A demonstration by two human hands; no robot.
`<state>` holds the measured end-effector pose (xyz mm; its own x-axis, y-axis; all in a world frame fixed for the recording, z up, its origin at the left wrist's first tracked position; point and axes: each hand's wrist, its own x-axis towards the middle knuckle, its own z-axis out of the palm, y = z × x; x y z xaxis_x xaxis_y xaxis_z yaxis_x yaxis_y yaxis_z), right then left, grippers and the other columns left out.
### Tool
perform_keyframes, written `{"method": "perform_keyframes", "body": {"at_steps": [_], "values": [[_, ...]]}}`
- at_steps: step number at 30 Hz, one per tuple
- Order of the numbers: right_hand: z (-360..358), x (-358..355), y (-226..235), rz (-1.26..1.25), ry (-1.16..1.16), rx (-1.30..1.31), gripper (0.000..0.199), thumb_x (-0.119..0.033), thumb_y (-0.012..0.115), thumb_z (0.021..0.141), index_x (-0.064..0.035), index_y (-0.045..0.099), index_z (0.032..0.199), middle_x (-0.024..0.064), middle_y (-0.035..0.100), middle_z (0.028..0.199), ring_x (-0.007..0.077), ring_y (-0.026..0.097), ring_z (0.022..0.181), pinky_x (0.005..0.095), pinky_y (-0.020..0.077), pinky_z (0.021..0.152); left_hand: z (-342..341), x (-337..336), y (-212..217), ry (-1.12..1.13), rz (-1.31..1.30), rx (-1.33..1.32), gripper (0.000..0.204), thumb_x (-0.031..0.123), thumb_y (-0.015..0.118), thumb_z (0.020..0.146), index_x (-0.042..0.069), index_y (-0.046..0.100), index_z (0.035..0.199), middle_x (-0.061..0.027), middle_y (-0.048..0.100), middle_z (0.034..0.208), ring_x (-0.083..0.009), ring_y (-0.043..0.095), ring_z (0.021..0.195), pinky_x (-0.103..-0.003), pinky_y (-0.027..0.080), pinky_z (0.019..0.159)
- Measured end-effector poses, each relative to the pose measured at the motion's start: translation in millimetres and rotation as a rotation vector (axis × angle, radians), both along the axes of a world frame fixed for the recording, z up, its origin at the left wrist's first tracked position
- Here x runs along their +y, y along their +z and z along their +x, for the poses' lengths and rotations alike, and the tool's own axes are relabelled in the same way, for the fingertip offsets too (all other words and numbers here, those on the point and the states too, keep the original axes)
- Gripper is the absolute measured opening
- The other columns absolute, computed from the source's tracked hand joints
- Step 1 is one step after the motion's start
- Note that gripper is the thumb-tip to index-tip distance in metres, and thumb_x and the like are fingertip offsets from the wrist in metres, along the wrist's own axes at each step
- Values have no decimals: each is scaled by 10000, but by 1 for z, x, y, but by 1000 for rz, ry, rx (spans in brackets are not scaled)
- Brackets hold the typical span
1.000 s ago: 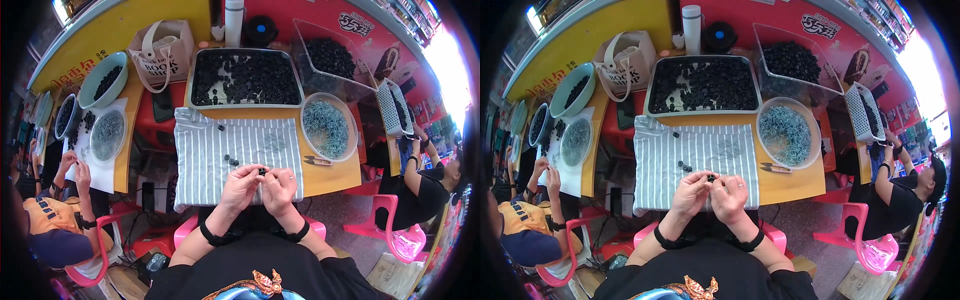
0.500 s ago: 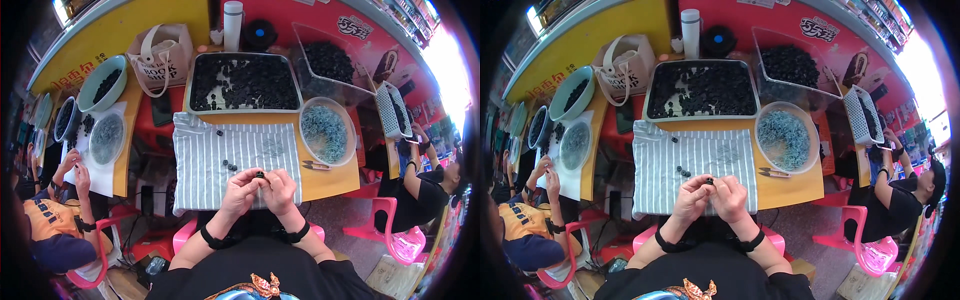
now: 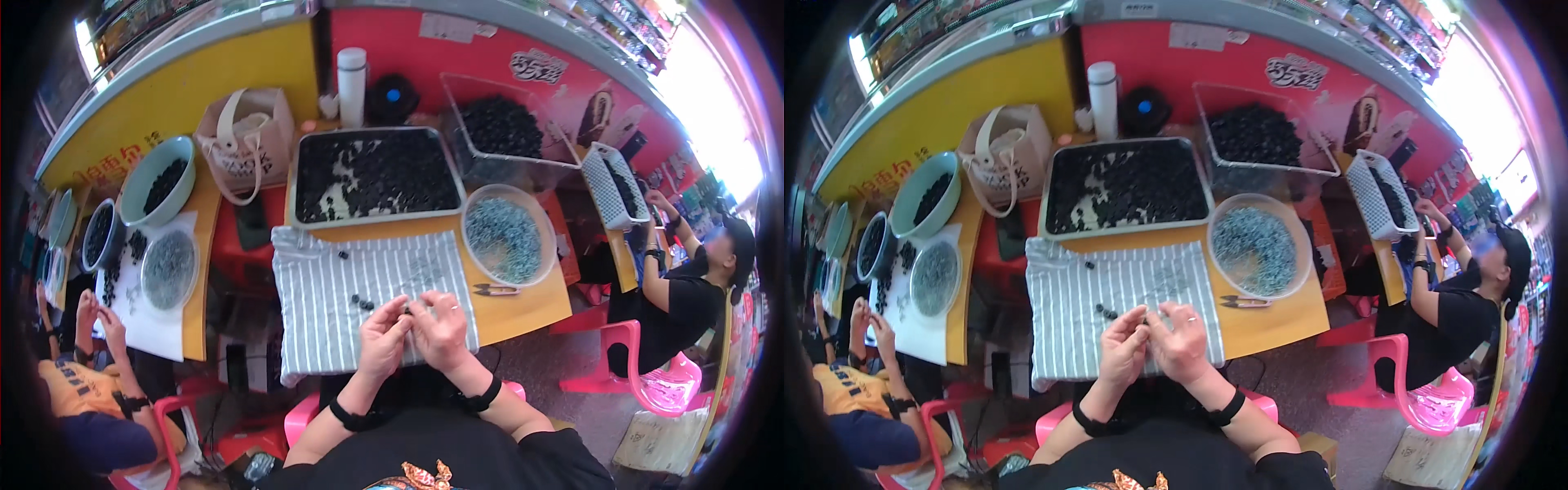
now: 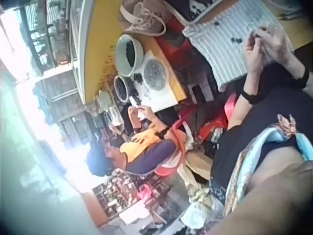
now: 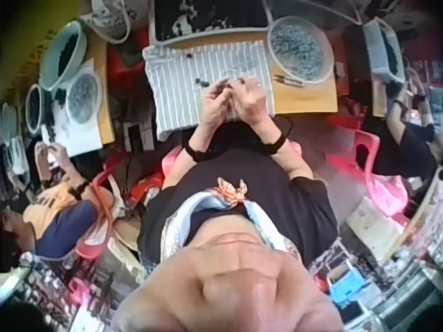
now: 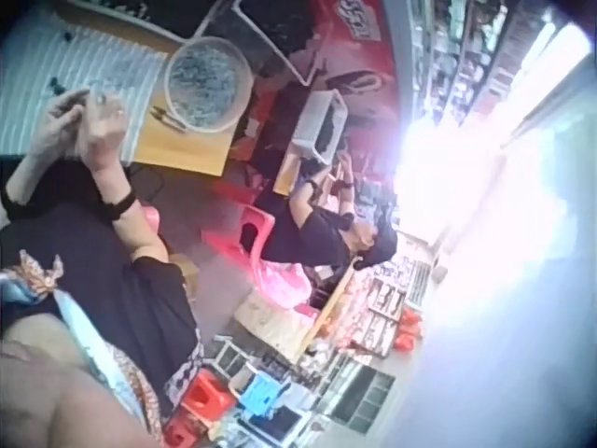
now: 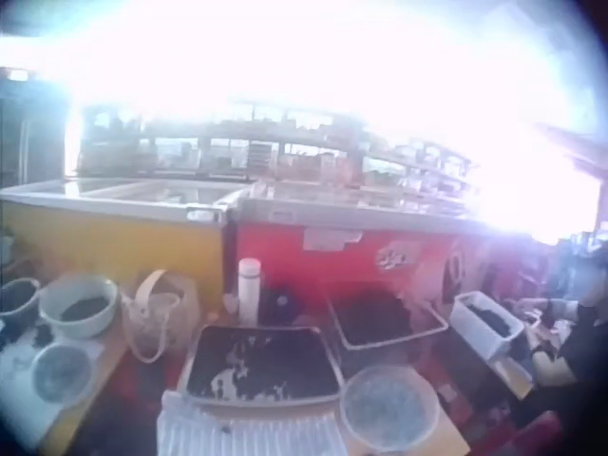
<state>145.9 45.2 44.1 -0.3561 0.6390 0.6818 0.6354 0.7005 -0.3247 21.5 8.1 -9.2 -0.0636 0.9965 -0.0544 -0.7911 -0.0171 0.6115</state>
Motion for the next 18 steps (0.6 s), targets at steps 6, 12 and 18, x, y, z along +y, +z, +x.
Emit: {"method": "perform_keyframes", "body": {"at_steps": [6, 12, 18], "values": [[19, 9, 21, -24, 146, -54, 277, -24, 756, 687, -11, 640, 938, 136, 634, 946, 312, 626, 819, 396, 503, 667, -2, -5, 6, -59, 87, -54, 531, -41, 620, 919, -11, 455, 1423, -178, 642, 1225, -209, 640, 1089, -316, 505, 947], [59, 132, 134, -61, 42, 333, 129, 20, 663, 861, 3, 606, 976, 95, 624, 861, 185, 640, 762, 316, 514, 667, -7, 1, -3, -166, 85, -3, 378, 43, 623, 949, -24, 563, 1316, -193, 653, 1226, -235, 638, 1112, -321, 507, 917], [60, 182, 128, -502, 43, 316, 263, -75, 710, 862, 42, 639, 1086, 73, 659, 834, 104, 599, 731, 267, 499, 681, -8, 3, -1, -180, 74, 88, 188, 21, 641, 924, -31, 684, 1099, -144, 711, 1059, -183, 671, 947, -286, 520, 828]]}}
